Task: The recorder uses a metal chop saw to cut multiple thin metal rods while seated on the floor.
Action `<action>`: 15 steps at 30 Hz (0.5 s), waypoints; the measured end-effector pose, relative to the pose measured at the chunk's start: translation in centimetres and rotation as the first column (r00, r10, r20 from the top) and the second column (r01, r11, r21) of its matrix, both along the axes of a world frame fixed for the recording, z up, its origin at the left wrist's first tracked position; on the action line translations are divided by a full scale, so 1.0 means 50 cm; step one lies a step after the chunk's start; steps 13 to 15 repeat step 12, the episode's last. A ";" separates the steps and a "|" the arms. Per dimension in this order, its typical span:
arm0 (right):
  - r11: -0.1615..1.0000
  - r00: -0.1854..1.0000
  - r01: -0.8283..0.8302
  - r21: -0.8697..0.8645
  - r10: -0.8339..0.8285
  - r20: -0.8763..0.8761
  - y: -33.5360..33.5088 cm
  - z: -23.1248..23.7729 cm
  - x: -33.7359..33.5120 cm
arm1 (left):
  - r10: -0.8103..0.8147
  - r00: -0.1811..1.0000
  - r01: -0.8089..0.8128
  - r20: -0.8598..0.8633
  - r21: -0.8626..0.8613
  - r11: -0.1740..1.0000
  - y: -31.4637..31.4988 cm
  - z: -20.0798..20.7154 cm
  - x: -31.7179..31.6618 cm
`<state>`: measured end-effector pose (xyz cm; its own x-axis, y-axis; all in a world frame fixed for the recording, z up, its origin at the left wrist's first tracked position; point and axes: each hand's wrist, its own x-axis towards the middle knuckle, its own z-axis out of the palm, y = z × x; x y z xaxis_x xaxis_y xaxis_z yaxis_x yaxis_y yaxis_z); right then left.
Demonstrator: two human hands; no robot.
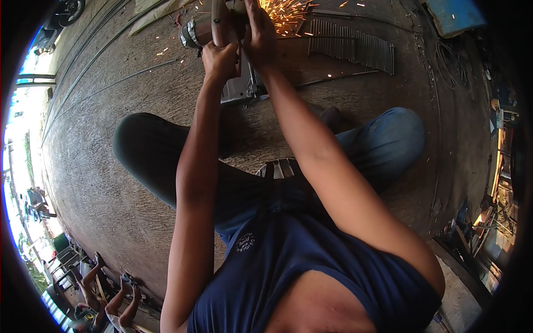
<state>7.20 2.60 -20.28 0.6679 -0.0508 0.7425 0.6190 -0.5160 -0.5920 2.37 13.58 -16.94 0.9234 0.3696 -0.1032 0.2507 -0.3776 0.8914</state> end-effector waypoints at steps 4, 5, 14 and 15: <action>0.999 0.999 -0.032 0.018 0.032 0.037 -0.004 0.001 0.003 | 0.008 0.999 -0.009 -0.031 -0.019 1.000 0.001 -0.004 0.003; 0.999 0.998 -0.033 0.013 0.032 0.048 -0.005 0.002 0.004 | 0.011 1.000 -0.012 -0.028 -0.006 1.000 0.001 -0.005 0.004; 0.998 0.998 -0.054 0.035 0.053 0.040 -0.004 0.006 -0.001 | 0.007 0.999 -0.006 -0.041 0.011 1.000 0.003 -0.010 0.006; 0.998 0.998 -0.054 0.035 0.053 0.040 -0.004 0.006 -0.001 | 0.007 0.999 -0.006 -0.041 0.011 1.000 0.003 -0.010 0.006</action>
